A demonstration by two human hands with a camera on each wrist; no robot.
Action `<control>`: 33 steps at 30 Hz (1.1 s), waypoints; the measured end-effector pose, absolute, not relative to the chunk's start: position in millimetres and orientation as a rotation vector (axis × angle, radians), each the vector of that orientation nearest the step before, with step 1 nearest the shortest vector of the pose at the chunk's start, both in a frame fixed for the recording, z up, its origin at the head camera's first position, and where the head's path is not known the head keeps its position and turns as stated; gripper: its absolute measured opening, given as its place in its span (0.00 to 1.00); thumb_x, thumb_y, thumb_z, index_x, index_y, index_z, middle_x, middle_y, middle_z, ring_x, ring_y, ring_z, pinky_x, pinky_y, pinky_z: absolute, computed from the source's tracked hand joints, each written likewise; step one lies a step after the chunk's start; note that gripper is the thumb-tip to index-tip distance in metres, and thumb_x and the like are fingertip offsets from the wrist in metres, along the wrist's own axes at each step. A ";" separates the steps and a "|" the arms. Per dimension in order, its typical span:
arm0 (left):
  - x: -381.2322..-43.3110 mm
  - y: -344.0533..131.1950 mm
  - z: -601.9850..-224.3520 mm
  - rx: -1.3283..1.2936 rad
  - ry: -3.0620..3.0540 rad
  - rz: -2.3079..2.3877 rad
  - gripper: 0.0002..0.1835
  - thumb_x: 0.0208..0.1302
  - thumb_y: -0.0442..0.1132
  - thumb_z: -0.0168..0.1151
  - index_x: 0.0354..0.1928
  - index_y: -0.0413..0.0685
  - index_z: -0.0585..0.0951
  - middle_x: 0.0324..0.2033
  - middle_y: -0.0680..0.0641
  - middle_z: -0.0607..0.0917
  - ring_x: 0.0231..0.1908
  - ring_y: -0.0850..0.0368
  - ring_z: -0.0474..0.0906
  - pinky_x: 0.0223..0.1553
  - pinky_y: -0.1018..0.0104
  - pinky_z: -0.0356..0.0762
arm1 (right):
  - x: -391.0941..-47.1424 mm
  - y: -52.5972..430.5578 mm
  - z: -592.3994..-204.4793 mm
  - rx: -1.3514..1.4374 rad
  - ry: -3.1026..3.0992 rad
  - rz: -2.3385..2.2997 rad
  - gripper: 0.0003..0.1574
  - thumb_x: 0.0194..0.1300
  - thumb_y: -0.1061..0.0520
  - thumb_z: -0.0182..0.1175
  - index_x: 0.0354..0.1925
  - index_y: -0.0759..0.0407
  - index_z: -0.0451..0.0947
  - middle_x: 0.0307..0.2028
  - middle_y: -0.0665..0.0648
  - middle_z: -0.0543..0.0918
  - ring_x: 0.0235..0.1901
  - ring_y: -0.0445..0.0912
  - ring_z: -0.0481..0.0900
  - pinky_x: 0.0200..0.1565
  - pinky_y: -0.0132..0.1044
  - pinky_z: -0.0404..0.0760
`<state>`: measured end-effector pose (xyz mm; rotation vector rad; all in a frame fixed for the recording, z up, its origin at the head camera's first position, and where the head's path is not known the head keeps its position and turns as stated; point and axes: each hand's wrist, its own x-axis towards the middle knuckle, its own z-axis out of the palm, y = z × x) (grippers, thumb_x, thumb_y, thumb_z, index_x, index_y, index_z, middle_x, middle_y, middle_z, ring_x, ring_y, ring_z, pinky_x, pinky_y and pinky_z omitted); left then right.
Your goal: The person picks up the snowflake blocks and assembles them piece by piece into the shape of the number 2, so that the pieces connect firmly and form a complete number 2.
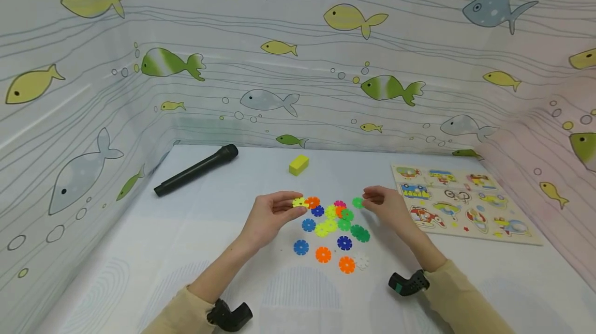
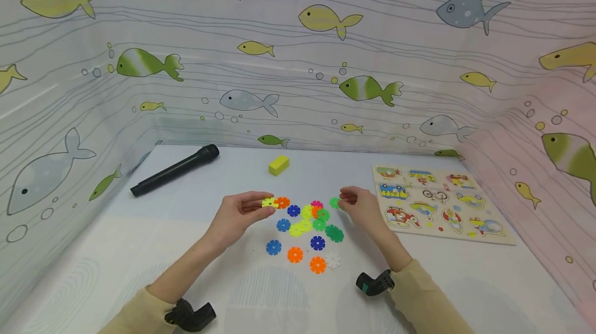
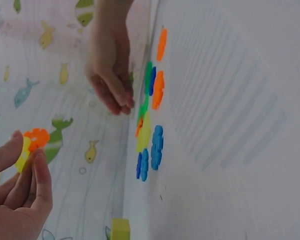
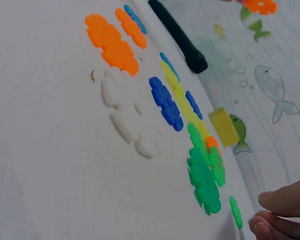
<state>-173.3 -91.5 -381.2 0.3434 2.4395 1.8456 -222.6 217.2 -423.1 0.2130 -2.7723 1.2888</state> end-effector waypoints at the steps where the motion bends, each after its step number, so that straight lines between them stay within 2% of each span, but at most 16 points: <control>1: -173.2 -91.3 -381.3 0.343 2.442 1.845 0.19 0.62 0.42 0.71 0.55 0.48 0.84 0.44 0.47 0.89 0.45 0.54 0.86 0.51 0.60 0.84 | -223.0 217.6 -424.9 0.218 -2.797 1.274 0.23 0.68 0.61 0.63 0.59 0.69 0.77 0.48 0.64 0.85 0.46 0.55 0.83 0.53 0.48 0.83; 8: -172.9 -90.5 -381.8 0.346 2.446 1.842 0.19 0.62 0.42 0.71 0.55 0.49 0.85 0.44 0.48 0.89 0.45 0.54 0.86 0.51 0.60 0.84 | -221.4 216.3 -430.2 0.264 -2.914 1.200 0.25 0.67 0.59 0.63 0.61 0.64 0.76 0.52 0.64 0.80 0.47 0.54 0.79 0.54 0.50 0.82; 14: -172.2 -90.3 -380.7 0.342 2.441 1.848 0.19 0.62 0.42 0.71 0.55 0.48 0.84 0.43 0.47 0.90 0.44 0.54 0.86 0.50 0.61 0.84 | -220.7 213.9 -432.4 0.361 -2.910 1.145 0.27 0.69 0.60 0.62 0.64 0.64 0.74 0.49 0.64 0.75 0.47 0.54 0.76 0.54 0.50 0.80; 24: -172.4 -91.0 -379.6 0.337 2.440 1.839 0.20 0.62 0.42 0.71 0.55 0.47 0.84 0.43 0.47 0.90 0.44 0.54 0.86 0.50 0.61 0.84 | -220.8 213.4 -437.2 0.420 -2.875 1.106 0.18 0.68 0.61 0.62 0.54 0.66 0.79 0.44 0.63 0.74 0.45 0.54 0.76 0.52 0.51 0.80; 33: -172.4 -90.7 -379.7 0.327 2.436 1.847 0.19 0.61 0.41 0.72 0.54 0.49 0.85 0.42 0.48 0.90 0.42 0.55 0.86 0.50 0.61 0.84 | -220.4 213.9 -437.3 0.394 -2.886 1.119 0.16 0.67 0.61 0.64 0.51 0.66 0.80 0.44 0.62 0.76 0.44 0.53 0.76 0.51 0.49 0.80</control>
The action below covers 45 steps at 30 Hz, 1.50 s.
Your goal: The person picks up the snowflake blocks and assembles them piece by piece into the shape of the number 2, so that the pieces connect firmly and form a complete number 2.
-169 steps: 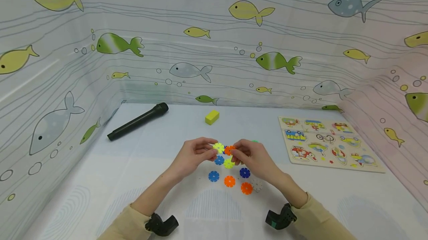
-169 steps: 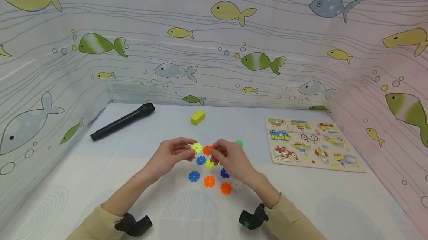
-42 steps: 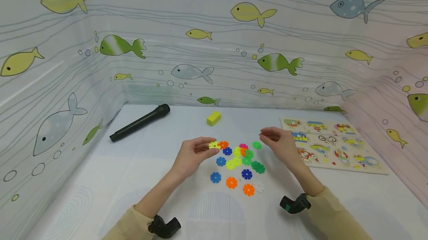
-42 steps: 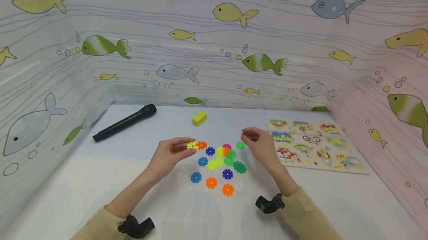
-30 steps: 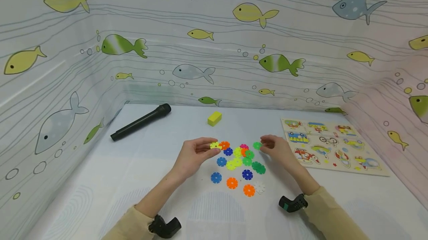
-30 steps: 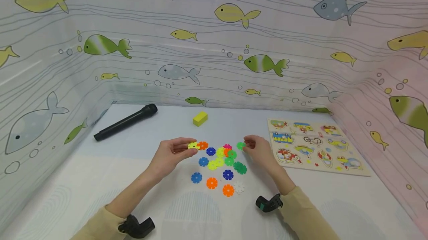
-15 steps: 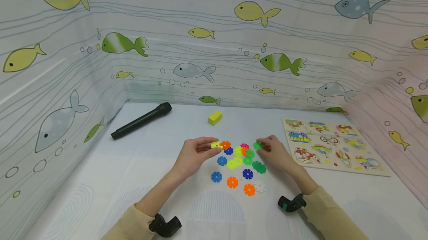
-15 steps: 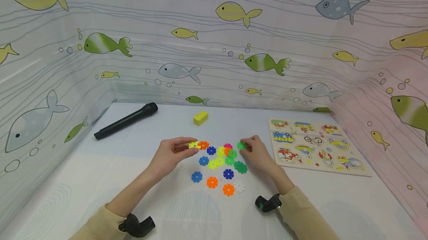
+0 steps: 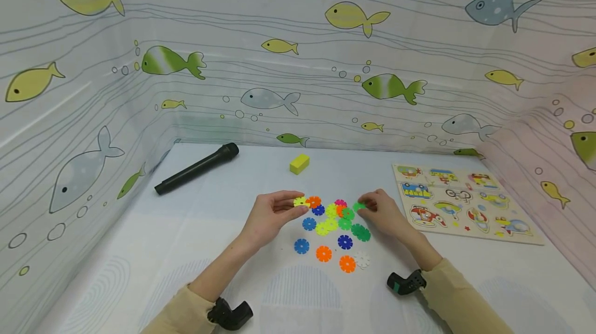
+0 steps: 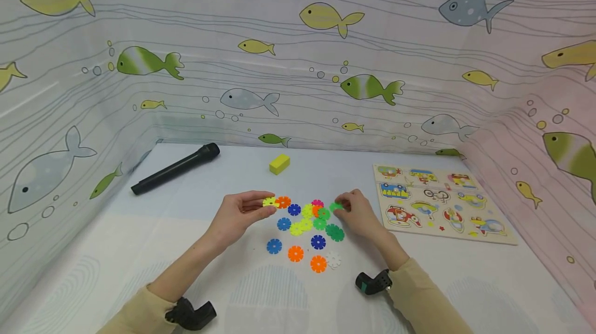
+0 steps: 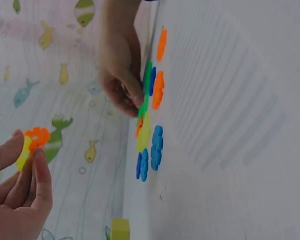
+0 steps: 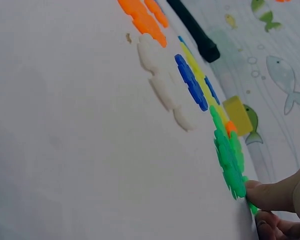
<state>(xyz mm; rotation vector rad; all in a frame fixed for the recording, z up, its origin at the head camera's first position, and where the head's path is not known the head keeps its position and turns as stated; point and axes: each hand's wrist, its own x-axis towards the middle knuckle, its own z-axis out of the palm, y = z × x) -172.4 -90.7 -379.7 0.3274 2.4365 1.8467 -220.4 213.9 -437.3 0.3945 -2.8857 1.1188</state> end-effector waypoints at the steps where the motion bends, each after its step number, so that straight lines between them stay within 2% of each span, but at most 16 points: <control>1: -172.4 -90.9 -379.8 0.328 2.437 1.846 0.19 0.61 0.41 0.72 0.55 0.48 0.85 0.42 0.48 0.90 0.42 0.55 0.86 0.50 0.61 0.84 | -220.3 213.8 -437.2 0.394 -2.884 1.116 0.16 0.66 0.61 0.64 0.51 0.67 0.80 0.44 0.62 0.76 0.44 0.53 0.76 0.51 0.49 0.80; 11: -171.4 -91.9 -379.0 0.333 2.443 1.846 0.20 0.61 0.41 0.72 0.55 0.47 0.84 0.42 0.48 0.90 0.42 0.55 0.86 0.50 0.62 0.84 | -218.4 208.8 -435.1 0.349 -2.885 1.118 0.16 0.65 0.61 0.66 0.49 0.63 0.78 0.41 0.59 0.81 0.38 0.49 0.75 0.41 0.36 0.77; 16: -171.2 -92.3 -378.8 0.337 2.438 1.850 0.19 0.61 0.41 0.72 0.55 0.48 0.85 0.42 0.47 0.90 0.42 0.55 0.87 0.50 0.62 0.84 | -218.1 207.3 -434.0 0.337 -2.890 1.104 0.15 0.64 0.61 0.66 0.49 0.61 0.78 0.41 0.58 0.82 0.37 0.48 0.76 0.41 0.37 0.77; 25: -171.1 -93.4 -378.9 0.393 2.440 1.847 0.20 0.64 0.42 0.69 0.57 0.45 0.83 0.45 0.44 0.89 0.44 0.52 0.87 0.50 0.64 0.84 | -215.2 206.2 -426.8 0.337 -2.877 1.097 0.16 0.63 0.60 0.67 0.49 0.62 0.80 0.33 0.55 0.80 0.33 0.47 0.73 0.37 0.36 0.75; 28: -171.1 -93.6 -379.6 0.421 2.420 1.854 0.20 0.65 0.41 0.68 0.58 0.44 0.82 0.47 0.43 0.88 0.45 0.49 0.87 0.50 0.65 0.84 | -213.7 204.6 -418.7 0.333 -2.850 1.141 0.17 0.65 0.59 0.67 0.51 0.63 0.81 0.32 0.55 0.81 0.32 0.47 0.76 0.35 0.34 0.77; 31: -170.6 -93.9 -380.4 0.430 2.407 1.859 0.20 0.66 0.41 0.67 0.58 0.42 0.81 0.48 0.42 0.88 0.47 0.44 0.86 0.50 0.66 0.84 | -211.4 199.2 -406.1 0.370 -2.795 1.254 0.19 0.67 0.57 0.65 0.54 0.63 0.81 0.30 0.54 0.83 0.30 0.52 0.81 0.34 0.33 0.78; 33: -170.4 -93.7 -381.1 0.427 2.404 1.858 0.20 0.67 0.40 0.66 0.59 0.42 0.81 0.48 0.41 0.88 0.47 0.42 0.86 0.50 0.66 0.83 | -208.5 193.6 -396.5 0.412 -2.744 1.359 0.19 0.68 0.56 0.65 0.55 0.63 0.81 0.29 0.55 0.84 0.30 0.56 0.83 0.34 0.33 0.79; 36: -170.5 -93.5 -381.6 0.418 2.411 1.859 0.20 0.67 0.40 0.66 0.59 0.43 0.81 0.48 0.42 0.88 0.46 0.45 0.86 0.50 0.66 0.84 | -201.0 184.0 -382.4 0.459 -2.675 1.516 0.20 0.69 0.55 0.64 0.56 0.60 0.80 0.30 0.57 0.85 0.32 0.61 0.83 0.37 0.38 0.83; 40: -170.7 -93.4 -381.3 0.405 2.413 1.880 0.19 0.66 0.38 0.66 0.58 0.44 0.82 0.47 0.43 0.88 0.45 0.49 0.87 0.50 0.66 0.84 | -190.0 174.8 -372.7 0.497 -2.629 1.670 0.21 0.70 0.56 0.62 0.59 0.61 0.78 0.32 0.63 0.85 0.32 0.56 0.83 0.40 0.39 0.86; 45: -172.3 -92.4 -382.2 0.417 2.394 1.898 0.18 0.67 0.36 0.65 0.58 0.43 0.81 0.46 0.42 0.89 0.46 0.43 0.86 0.50 0.67 0.83 | -182.6 171.2 -373.0 0.482 -2.599 1.755 0.22 0.70 0.57 0.62 0.60 0.61 0.78 0.34 0.61 0.86 0.33 0.52 0.84 0.41 0.36 0.86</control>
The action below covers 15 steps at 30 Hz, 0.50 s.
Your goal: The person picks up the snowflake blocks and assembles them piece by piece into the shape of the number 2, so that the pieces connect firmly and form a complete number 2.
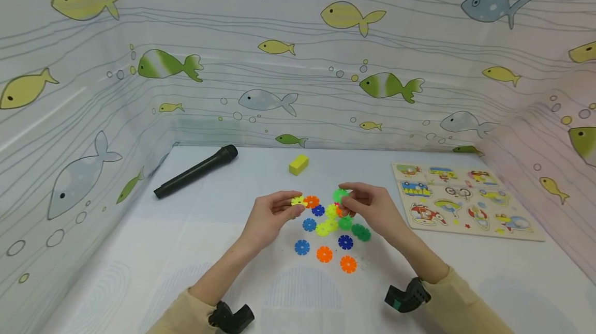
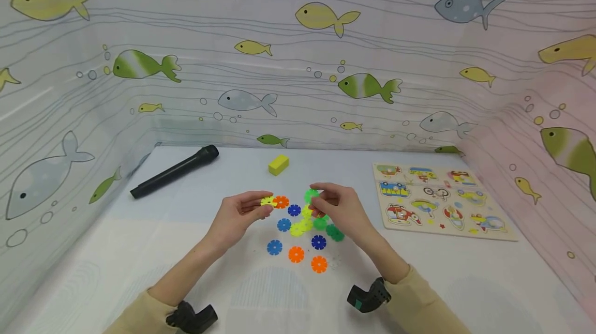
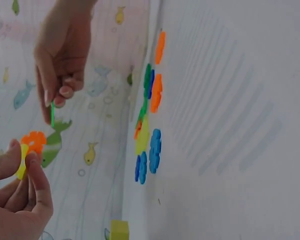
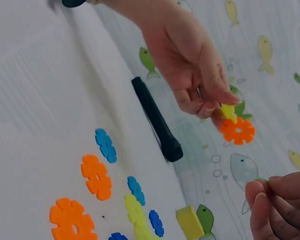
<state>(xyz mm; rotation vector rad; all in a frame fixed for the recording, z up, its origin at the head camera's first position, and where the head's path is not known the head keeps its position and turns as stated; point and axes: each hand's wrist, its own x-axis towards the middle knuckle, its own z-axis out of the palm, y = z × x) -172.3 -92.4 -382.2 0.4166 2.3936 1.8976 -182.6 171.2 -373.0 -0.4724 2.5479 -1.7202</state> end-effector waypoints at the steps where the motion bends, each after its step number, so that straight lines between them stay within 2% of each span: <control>1: -172.6 -92.4 -382.3 0.417 2.393 1.897 0.18 0.67 0.36 0.65 0.58 0.43 0.81 0.45 0.42 0.89 0.46 0.41 0.86 0.50 0.67 0.83 | -182.1 170.5 -373.2 -0.462 2.541 -1.730 0.22 0.70 0.56 0.63 0.60 0.60 0.78 0.35 0.61 0.86 0.33 0.53 0.84 0.42 0.35 0.86; 3: -172.7 -92.1 -382.4 0.415 2.397 1.898 0.18 0.68 0.35 0.64 0.58 0.43 0.81 0.45 0.42 0.89 0.46 0.40 0.86 0.50 0.67 0.83 | -180.7 169.3 -374.0 -0.456 2.527 -1.741 0.24 0.68 0.55 0.65 0.60 0.60 0.78 0.36 0.60 0.86 0.35 0.55 0.85 0.43 0.34 0.85; 9: -172.2 -91.2 -381.8 0.398 2.416 1.910 0.18 0.66 0.34 0.65 0.58 0.44 0.82 0.44 0.43 0.89 0.44 0.41 0.86 0.49 0.66 0.84 | -177.2 164.3 -374.6 -0.455 2.445 -1.784 0.25 0.68 0.55 0.65 0.61 0.61 0.77 0.39 0.62 0.86 0.37 0.48 0.88 0.45 0.31 0.85; 15: -171.0 -90.9 -381.7 0.400 2.414 1.918 0.18 0.67 0.34 0.65 0.58 0.44 0.81 0.45 0.42 0.89 0.44 0.44 0.87 0.49 0.66 0.84 | -174.9 161.0 -372.8 -0.458 2.388 -1.786 0.24 0.70 0.57 0.62 0.62 0.59 0.77 0.39 0.64 0.84 0.38 0.54 0.86 0.44 0.31 0.85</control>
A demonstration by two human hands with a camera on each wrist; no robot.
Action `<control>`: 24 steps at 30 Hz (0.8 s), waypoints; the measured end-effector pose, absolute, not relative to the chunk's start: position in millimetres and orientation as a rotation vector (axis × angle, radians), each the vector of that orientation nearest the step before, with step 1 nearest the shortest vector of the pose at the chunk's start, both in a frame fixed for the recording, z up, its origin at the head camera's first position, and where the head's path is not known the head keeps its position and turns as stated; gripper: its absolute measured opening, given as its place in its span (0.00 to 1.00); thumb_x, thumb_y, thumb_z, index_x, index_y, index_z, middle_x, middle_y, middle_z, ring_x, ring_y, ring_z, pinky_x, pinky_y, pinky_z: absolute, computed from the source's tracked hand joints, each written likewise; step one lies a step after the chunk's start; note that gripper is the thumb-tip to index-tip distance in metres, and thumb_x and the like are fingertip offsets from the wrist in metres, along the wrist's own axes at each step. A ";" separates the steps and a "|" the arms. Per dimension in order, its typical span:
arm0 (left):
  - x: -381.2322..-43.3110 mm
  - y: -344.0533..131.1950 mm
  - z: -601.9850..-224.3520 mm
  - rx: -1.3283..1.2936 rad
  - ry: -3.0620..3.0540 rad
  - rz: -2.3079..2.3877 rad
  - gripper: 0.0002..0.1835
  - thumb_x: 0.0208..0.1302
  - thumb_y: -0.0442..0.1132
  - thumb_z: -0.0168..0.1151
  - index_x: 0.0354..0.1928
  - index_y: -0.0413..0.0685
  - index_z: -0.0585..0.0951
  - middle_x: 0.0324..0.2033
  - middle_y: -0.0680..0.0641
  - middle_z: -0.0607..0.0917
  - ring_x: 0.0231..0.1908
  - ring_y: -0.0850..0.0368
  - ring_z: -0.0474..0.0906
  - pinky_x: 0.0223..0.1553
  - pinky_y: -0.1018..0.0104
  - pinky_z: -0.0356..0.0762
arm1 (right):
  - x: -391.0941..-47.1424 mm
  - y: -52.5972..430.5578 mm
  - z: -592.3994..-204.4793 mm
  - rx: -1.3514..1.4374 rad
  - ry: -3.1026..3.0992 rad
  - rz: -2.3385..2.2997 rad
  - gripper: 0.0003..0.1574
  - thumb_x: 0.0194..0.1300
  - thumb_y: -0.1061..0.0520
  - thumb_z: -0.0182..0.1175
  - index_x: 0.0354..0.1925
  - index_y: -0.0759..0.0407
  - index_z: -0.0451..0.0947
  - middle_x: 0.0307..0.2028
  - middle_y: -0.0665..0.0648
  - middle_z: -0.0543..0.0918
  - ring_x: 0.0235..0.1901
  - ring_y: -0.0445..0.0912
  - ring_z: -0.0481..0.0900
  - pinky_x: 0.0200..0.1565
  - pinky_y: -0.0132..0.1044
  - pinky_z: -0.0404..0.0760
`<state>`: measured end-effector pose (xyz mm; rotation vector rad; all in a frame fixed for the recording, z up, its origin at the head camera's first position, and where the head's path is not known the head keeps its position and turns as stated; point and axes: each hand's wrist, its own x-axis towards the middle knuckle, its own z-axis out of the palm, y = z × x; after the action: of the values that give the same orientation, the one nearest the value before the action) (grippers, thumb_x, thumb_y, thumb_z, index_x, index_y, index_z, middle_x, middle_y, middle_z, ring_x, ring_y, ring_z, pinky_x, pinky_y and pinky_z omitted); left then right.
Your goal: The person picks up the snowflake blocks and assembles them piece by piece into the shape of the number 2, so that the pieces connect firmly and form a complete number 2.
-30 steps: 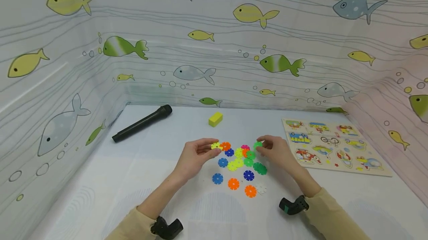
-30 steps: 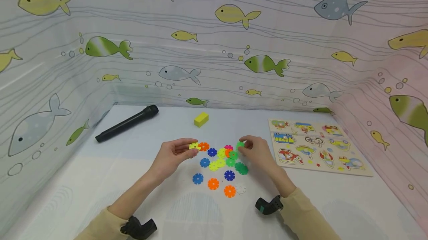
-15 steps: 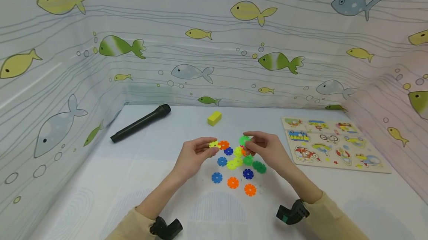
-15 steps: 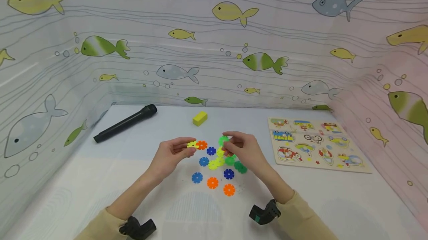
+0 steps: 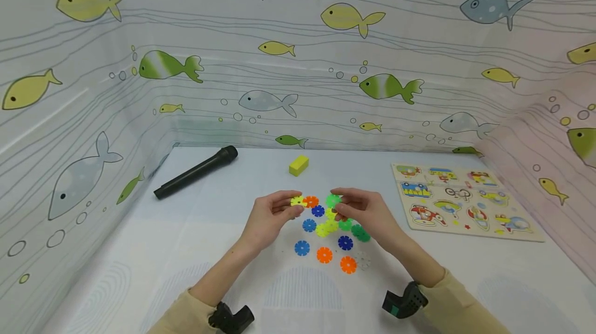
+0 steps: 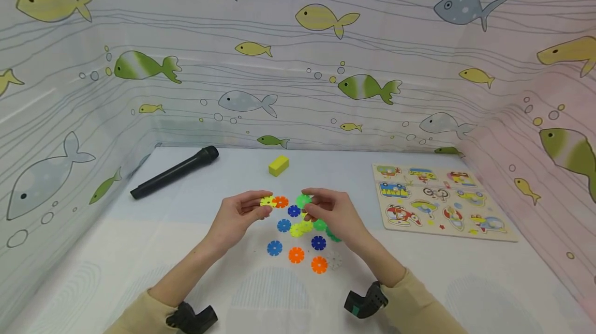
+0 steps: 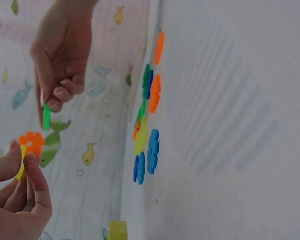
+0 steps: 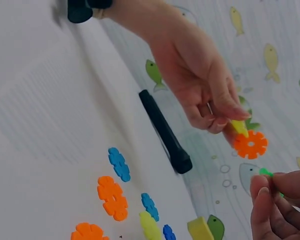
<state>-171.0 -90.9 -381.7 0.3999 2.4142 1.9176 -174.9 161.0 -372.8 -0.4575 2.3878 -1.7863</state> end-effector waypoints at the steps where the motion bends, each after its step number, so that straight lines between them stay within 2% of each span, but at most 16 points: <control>1: -171.0 -90.9 -381.8 0.401 2.412 1.915 0.18 0.67 0.34 0.65 0.58 0.43 0.81 0.45 0.42 0.89 0.44 0.44 0.87 0.49 0.66 0.84 | -174.6 160.3 -372.7 -0.452 2.380 -1.784 0.24 0.71 0.57 0.62 0.63 0.59 0.76 0.39 0.64 0.84 0.38 0.54 0.86 0.44 0.31 0.85; 3: -170.9 -90.9 -381.8 0.402 2.411 1.907 0.18 0.67 0.35 0.65 0.58 0.43 0.81 0.45 0.42 0.89 0.44 0.45 0.87 0.49 0.67 0.84 | -174.2 159.3 -373.2 -0.443 2.367 -1.779 0.24 0.71 0.57 0.61 0.63 0.58 0.76 0.40 0.66 0.83 0.38 0.54 0.86 0.44 0.30 0.84; 9: -170.7 -90.7 -381.6 0.402 2.405 1.897 0.18 0.67 0.35 0.65 0.59 0.43 0.81 0.45 0.43 0.89 0.44 0.47 0.87 0.49 0.68 0.84 | -173.5 157.1 -374.7 -0.438 2.337 -1.795 0.26 0.70 0.56 0.63 0.63 0.62 0.74 0.42 0.71 0.82 0.41 0.62 0.85 0.44 0.30 0.84; 12: -170.7 -90.6 -381.2 0.400 2.407 1.896 0.19 0.67 0.35 0.65 0.59 0.43 0.81 0.45 0.43 0.89 0.44 0.47 0.87 0.49 0.67 0.84 | -173.5 156.5 -374.6 -0.438 2.331 -1.794 0.26 0.70 0.56 0.62 0.64 0.62 0.74 0.42 0.68 0.83 0.39 0.57 0.86 0.45 0.30 0.84; 16: -170.9 -90.8 -381.6 0.389 2.404 1.895 0.19 0.66 0.36 0.66 0.58 0.44 0.81 0.45 0.43 0.89 0.45 0.43 0.86 0.50 0.67 0.84 | -173.0 156.3 -375.0 -0.460 2.321 -1.792 0.26 0.71 0.56 0.61 0.64 0.62 0.74 0.42 0.69 0.82 0.38 0.51 0.86 0.45 0.30 0.84; 20: -170.4 -90.8 -381.8 0.401 2.408 1.892 0.19 0.67 0.37 0.65 0.58 0.43 0.81 0.46 0.42 0.88 0.44 0.46 0.87 0.49 0.67 0.84 | -172.4 156.0 -375.2 -0.475 2.310 -1.806 0.26 0.72 0.57 0.60 0.64 0.63 0.74 0.42 0.71 0.81 0.38 0.52 0.86 0.46 0.31 0.85; 24: -170.5 -91.0 -382.1 0.431 2.396 1.893 0.19 0.68 0.36 0.64 0.59 0.40 0.80 0.47 0.40 0.88 0.45 0.46 0.87 0.49 0.68 0.83 | -172.1 155.5 -375.1 -0.467 2.292 -1.820 0.25 0.72 0.57 0.60 0.64 0.62 0.74 0.40 0.68 0.82 0.38 0.49 0.86 0.46 0.32 0.85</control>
<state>-170.5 -91.0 -382.1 0.4310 2.3963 1.8933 -172.1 155.5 -375.1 -0.4674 2.2923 -1.8197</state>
